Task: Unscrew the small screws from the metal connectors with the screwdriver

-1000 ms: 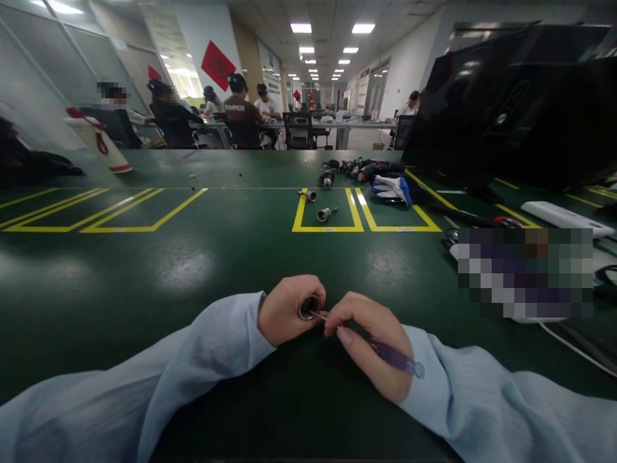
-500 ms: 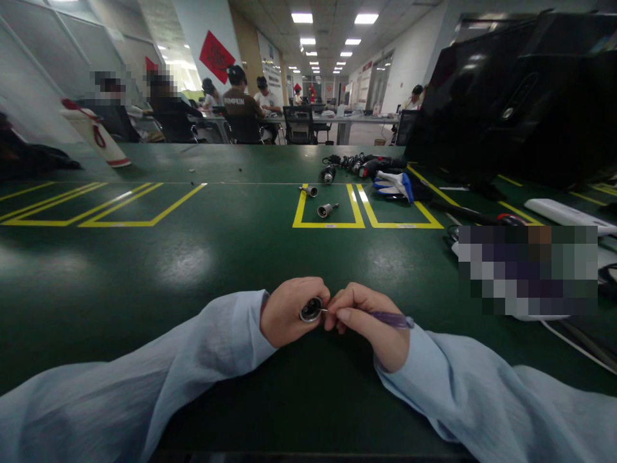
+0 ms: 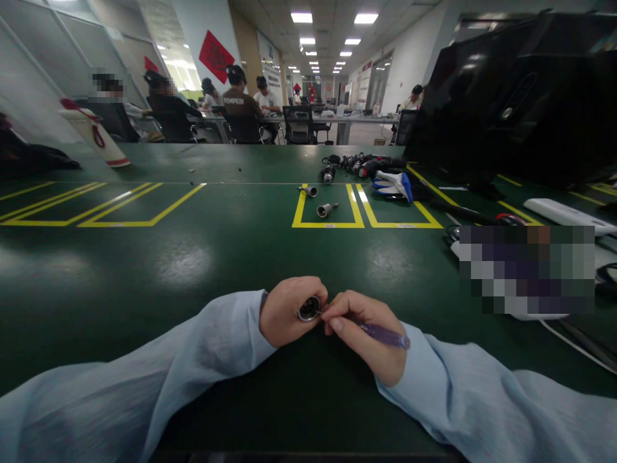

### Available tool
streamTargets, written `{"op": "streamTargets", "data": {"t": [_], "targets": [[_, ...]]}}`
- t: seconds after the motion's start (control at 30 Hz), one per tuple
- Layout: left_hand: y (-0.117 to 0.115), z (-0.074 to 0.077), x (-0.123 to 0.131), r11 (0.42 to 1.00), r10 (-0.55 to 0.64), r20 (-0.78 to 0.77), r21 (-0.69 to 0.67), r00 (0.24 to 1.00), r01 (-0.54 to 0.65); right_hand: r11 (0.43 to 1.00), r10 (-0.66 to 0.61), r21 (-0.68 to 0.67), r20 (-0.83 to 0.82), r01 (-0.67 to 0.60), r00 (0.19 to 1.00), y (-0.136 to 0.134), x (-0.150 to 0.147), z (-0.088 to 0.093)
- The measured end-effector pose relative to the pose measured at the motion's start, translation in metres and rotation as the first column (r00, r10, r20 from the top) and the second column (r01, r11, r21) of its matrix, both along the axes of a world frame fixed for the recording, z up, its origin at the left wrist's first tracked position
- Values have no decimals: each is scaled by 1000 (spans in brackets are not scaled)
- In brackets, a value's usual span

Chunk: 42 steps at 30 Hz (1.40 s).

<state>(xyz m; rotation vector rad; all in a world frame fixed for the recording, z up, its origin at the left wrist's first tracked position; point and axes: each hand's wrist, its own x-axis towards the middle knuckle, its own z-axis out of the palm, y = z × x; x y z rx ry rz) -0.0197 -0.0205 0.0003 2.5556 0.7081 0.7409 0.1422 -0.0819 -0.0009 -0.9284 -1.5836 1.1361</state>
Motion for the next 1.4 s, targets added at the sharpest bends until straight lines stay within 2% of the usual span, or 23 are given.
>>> {"op": "streamTargets", "data": {"t": [0.07, 0.17, 0.27, 0.33, 0.43, 0.53, 0.6, 0.67, 0.77, 0.87, 0.97, 1.03, 1.13, 1.2, 1.27, 1.33, 1.4], "targets": [[0, -1, -1, 1000, 5, -7, -10, 1000, -6, 990, 47, -125, -93, -58, 995, 4, -1, -1], [0, -2, -1, 1000, 20, 7, -16, 1000, -20, 945, 70, -289, -284, -155, 956, 13, -1, -5], [0, -3, -1, 1000, 16, 23, -20, 1000, -15, 913, 75, -340, -398, -223, 914, 19, 1, -9], [-1, -2, -1, 1000, 10, 21, -18, 1000, -9, 940, 72, -287, -367, -187, 927, 17, 2, -8], [-1, -1, 0, 999, -31, -5, 15, 1000, 31, 998, -16, -67, -120, 8, 993, 7, 3, -3], [-3, -1, 1, 998, -56, -66, 34, 996, 59, 973, -127, 213, 160, 92, 979, -2, 3, 0], [-4, -1, 1, 998, -54, -100, 33, 994, 57, 957, -136, 281, 231, 67, 964, -4, 3, 1], [-5, -1, 1, 998, -53, -115, 34, 992, 57, 975, -96, 216, 188, 54, 978, -3, 3, 2], [-5, -1, 1, 998, -47, -122, 34, 991, 51, 1000, -6, -22, -14, 6, 1000, 4, 4, 1], [-3, -1, 0, 996, -77, -128, 32, 989, 82, 969, 64, -220, -216, -112, 974, 13, 4, -2], [0, -2, 0, 993, -106, -112, 46, 988, 111, 937, 83, -297, -324, -184, 942, 17, 4, -6], [0, -2, 0, 993, -100, -102, 59, 990, 107, 955, 74, -254, -300, -154, 951, 15, 4, -7], [-2, -3, 1, 995, -70, -106, 66, 992, 77, 996, 6, -87, -93, -14, 996, 7, 5, -3], [-3, -3, 1, 995, -61, -109, 69, 992, 69, 996, -63, 74, 80, 57, 995, 0, 4, 0], [-4, -3, 2, 994, -76, -113, 73, 991, 84, 975, -112, 210, 198, 69, 974, -5, 4, 2], [-4, -3, 2, 993, -88, -115, 68, 989, 96, 973, -104, 225, 211, 55, 972, -6, 3, 3], [-4, -3, 1, 995, -80, -108, 56, 991, 86, 995, -52, 95, 105, 42, 993, -2, 4, 2]]}}
